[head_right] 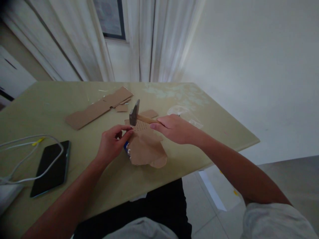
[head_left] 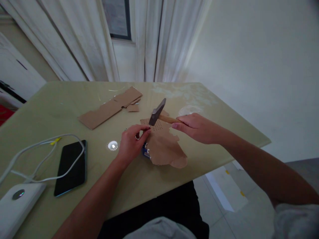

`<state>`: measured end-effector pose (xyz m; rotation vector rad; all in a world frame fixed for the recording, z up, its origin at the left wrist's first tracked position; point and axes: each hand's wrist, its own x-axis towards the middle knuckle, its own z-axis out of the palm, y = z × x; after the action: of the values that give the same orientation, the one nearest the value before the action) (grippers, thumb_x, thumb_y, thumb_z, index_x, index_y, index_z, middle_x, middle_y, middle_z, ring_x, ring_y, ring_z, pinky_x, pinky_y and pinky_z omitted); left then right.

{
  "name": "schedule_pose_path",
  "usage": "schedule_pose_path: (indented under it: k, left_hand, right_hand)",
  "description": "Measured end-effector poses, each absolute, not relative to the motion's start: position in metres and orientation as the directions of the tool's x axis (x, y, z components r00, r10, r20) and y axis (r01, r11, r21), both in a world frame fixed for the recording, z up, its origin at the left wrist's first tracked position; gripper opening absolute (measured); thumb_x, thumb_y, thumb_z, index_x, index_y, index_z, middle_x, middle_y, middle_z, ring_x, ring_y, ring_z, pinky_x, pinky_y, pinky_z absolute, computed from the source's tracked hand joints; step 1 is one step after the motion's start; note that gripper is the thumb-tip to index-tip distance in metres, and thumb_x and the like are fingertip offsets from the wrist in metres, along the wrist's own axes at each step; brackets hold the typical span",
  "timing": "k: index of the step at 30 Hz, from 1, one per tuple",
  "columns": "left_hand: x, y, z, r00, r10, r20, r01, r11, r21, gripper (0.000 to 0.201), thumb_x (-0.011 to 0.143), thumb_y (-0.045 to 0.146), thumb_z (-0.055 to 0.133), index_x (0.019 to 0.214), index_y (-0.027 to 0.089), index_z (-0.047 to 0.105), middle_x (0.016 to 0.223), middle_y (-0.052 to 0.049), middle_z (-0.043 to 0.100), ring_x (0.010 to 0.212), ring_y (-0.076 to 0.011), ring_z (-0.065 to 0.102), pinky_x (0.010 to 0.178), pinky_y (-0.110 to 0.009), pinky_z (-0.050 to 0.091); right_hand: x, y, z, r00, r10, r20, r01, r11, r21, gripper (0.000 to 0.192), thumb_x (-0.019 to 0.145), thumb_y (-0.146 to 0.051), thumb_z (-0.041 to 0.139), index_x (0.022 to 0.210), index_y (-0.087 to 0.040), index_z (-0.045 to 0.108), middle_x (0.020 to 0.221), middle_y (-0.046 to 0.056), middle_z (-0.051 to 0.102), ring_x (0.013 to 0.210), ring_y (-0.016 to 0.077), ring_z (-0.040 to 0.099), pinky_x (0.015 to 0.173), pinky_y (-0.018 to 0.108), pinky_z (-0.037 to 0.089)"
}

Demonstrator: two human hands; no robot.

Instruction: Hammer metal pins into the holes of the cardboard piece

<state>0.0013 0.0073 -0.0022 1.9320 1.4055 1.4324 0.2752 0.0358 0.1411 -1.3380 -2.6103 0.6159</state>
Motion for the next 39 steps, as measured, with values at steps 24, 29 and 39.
schedule_pose_path:
  k: [24,29,39]
  left_hand:
    - [0.001,0.009,-0.009,0.009,0.864,0.504,0.528,-0.432,0.731,0.017,0.101,0.030,0.074,0.107,0.022,0.087,0.090,-0.004,0.084,0.064,-0.0150,0.060,0.068,-0.029,0.052]
    - [0.001,0.010,-0.009,0.009,0.867,0.498,0.527,-0.428,0.734,0.017,0.101,0.032,0.074,0.107,0.023,0.088,0.086,-0.003,0.083,0.063,-0.0153,0.059,0.068,-0.030,0.052]
    - [0.000,0.010,-0.008,0.006,0.874,0.485,0.522,-0.417,0.744,0.018,0.100,0.032,0.075,0.108,0.024,0.088,0.086,-0.003,0.083,0.063,-0.0156,0.059,0.068,-0.030,0.053]
  right_hand:
    - [0.256,0.041,0.152,-0.606,0.792,-0.073,0.735,0.523,-0.430,0.068,0.111,-0.076,0.047,0.070,-0.023,0.058,0.067,0.002,0.058,0.068,0.0185,0.053,0.069,0.034,0.033]
    - [0.259,0.043,0.156,-0.588,0.807,-0.053,0.745,0.514,-0.424,0.072,0.109,-0.083,0.041,0.071,-0.023,0.053,0.066,0.000,0.053,0.066,0.0167,0.050,0.068,0.035,0.031]
    - [0.259,0.042,0.153,-0.591,0.804,-0.071,0.752,0.516,-0.410,0.067,0.112,-0.074,0.046,0.070,-0.023,0.055,0.067,0.001,0.055,0.068,0.0172,0.052,0.070,0.035,0.032]
